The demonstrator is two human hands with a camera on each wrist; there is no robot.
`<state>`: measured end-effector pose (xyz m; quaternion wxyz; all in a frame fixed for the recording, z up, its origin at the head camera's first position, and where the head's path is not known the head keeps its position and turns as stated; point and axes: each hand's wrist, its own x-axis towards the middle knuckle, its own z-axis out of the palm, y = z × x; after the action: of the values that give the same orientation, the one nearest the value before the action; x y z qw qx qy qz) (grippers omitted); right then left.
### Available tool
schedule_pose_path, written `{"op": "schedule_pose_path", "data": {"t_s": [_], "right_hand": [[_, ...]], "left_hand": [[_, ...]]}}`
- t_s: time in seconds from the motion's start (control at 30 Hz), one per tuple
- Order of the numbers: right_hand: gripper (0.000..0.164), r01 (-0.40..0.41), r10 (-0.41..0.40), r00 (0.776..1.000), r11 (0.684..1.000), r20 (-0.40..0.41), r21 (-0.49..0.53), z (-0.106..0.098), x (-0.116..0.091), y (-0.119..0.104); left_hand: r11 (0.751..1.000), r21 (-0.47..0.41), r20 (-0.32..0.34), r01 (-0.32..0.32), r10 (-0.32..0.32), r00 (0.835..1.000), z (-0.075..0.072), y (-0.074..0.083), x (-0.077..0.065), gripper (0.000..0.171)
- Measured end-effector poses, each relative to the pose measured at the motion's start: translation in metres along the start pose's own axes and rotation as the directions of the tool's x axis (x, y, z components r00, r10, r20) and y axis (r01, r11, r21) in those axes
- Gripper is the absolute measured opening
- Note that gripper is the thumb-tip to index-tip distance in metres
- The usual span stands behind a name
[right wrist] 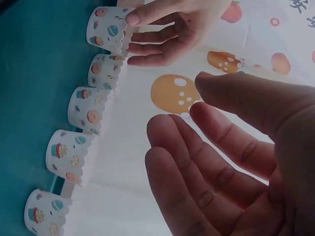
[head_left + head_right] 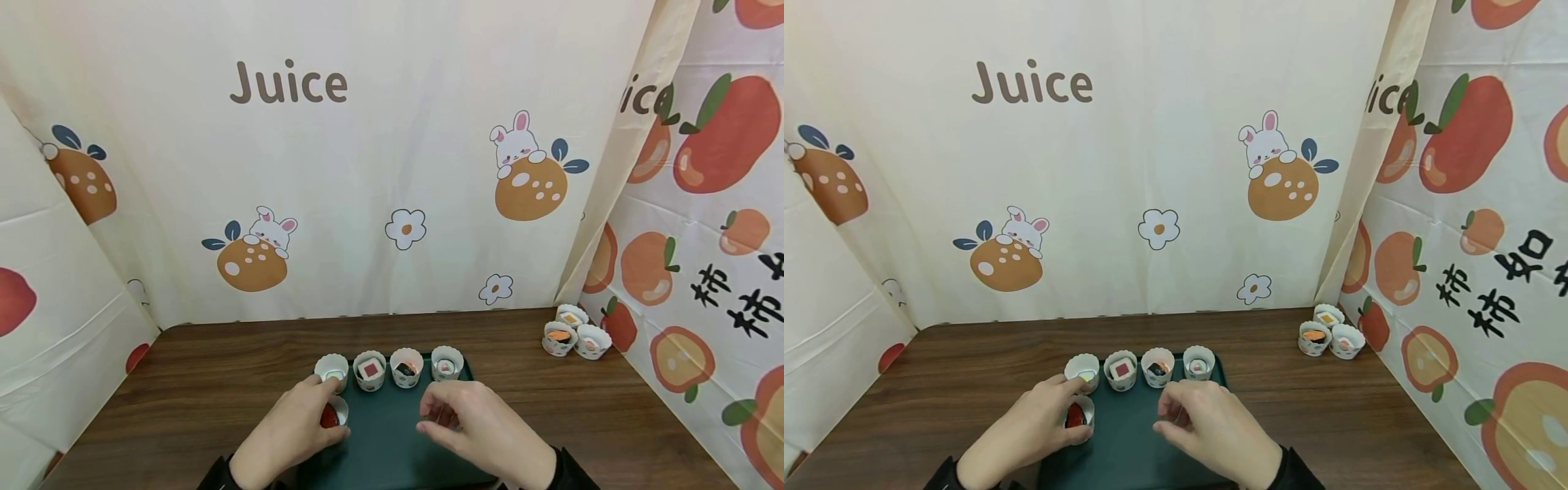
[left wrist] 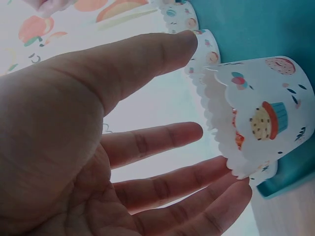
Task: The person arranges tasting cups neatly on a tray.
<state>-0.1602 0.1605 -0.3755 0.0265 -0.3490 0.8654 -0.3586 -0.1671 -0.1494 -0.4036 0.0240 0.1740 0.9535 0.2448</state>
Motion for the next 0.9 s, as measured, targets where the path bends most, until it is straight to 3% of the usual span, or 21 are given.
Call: {"op": "schedule_pose_path", "data": {"t_s": [0.33, 0.53, 0.7, 0.9], "right_hand": [[0.01, -0.05, 0.047, 0.997, 0.997, -0.059, -0.054, -0.012, 0.001, 0.013], [0.011, -0.142, 0.131, 0.984, 0.987, -0.121, -0.08, -0.027, 0.001, 0.031], [0.018, -0.256, 0.235, 0.955, 0.961, -0.181, -0.104, -0.04, -0.001, 0.059], [0.032, -0.416, 0.366, 0.899, 0.887, -0.241, -0.202, -0.06, -0.007, 0.112]], "left_hand": [[0.996, 0.084, -0.093, 0.006, 0.001, 0.996, -0.013, 0.012, -0.006, 0.052], [0.995, 0.094, -0.176, 0.019, -0.002, 0.984, -0.018, 0.023, -0.011, 0.055], [0.996, 0.089, -0.262, 0.002, 0.022, 0.965, -0.019, 0.031, -0.013, 0.052], [0.996, 0.085, -0.298, -0.008, 0.033, 0.954, -0.021, 0.037, -0.015, 0.048]]}}
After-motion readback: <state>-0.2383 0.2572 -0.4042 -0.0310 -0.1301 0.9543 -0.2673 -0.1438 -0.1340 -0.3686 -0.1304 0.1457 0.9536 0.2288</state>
